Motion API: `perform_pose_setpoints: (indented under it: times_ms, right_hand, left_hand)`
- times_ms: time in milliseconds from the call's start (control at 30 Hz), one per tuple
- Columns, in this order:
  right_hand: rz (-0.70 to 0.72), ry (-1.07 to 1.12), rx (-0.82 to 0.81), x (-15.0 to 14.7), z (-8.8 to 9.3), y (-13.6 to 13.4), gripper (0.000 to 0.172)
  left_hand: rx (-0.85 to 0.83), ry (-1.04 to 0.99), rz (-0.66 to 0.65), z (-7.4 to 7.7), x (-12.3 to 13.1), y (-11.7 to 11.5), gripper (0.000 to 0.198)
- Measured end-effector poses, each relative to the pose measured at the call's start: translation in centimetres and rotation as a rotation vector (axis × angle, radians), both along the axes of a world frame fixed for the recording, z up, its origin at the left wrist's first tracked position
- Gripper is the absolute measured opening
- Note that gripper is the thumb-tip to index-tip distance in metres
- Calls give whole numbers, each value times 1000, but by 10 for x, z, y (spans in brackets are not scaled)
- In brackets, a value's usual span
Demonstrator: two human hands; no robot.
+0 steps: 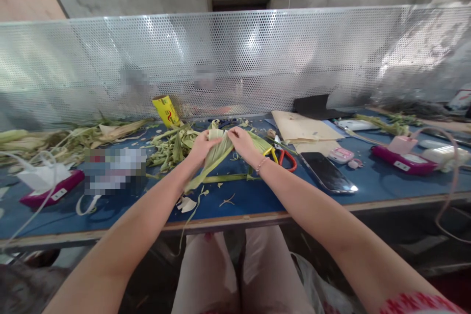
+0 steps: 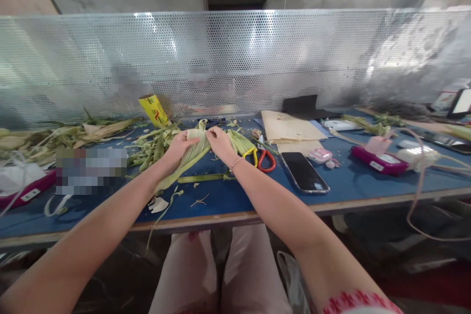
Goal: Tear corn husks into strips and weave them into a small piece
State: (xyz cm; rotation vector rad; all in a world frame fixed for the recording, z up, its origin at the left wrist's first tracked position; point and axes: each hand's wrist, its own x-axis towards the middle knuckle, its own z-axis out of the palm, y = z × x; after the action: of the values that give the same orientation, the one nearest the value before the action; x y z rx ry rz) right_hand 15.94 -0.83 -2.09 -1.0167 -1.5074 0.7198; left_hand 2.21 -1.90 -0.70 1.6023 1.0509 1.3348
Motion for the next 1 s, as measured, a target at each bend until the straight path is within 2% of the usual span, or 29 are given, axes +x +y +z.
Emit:
perform_pose_setpoints:
  times_ms: [67, 133, 233, 300, 433, 600, 700, 867, 1000]
  right_hand:
    - [-47, 34, 83, 4, 0, 4, 13]
    - [-75, 88, 98, 5, -1, 7, 17]
    - [-34, 197, 1, 2, -3, 6, 29]
    - [83, 286, -91, -2, -3, 1, 34]
    - [293, 395, -238, -7, -2, -8, 32]
    - [269, 404, -186, -6, 1, -8, 28]
    - [217, 401, -168, -5, 3, -8, 24]
    - [144, 405, -156, -4, 5, -8, 20]
    - [135, 435, -149, -3, 3, -7, 18]
  left_hand:
    - [-159, -106, -117, -1, -2, 2, 42]
    - [-261, -138, -162, 0, -3, 2, 44]
    - [-273, -132, -171, 0, -4, 1, 42]
    - [-212, -109, -159, -1, -4, 1, 40]
    - [-20, 39, -25, -1, -7, 3, 32]
    - [244, 342, 253, 2, -5, 3, 22]
    - [255, 378, 372, 1, 0, 2, 20]
    - [219, 279, 382, -5, 2, 2, 20]
    - [233, 258, 464, -5, 1, 0, 20]
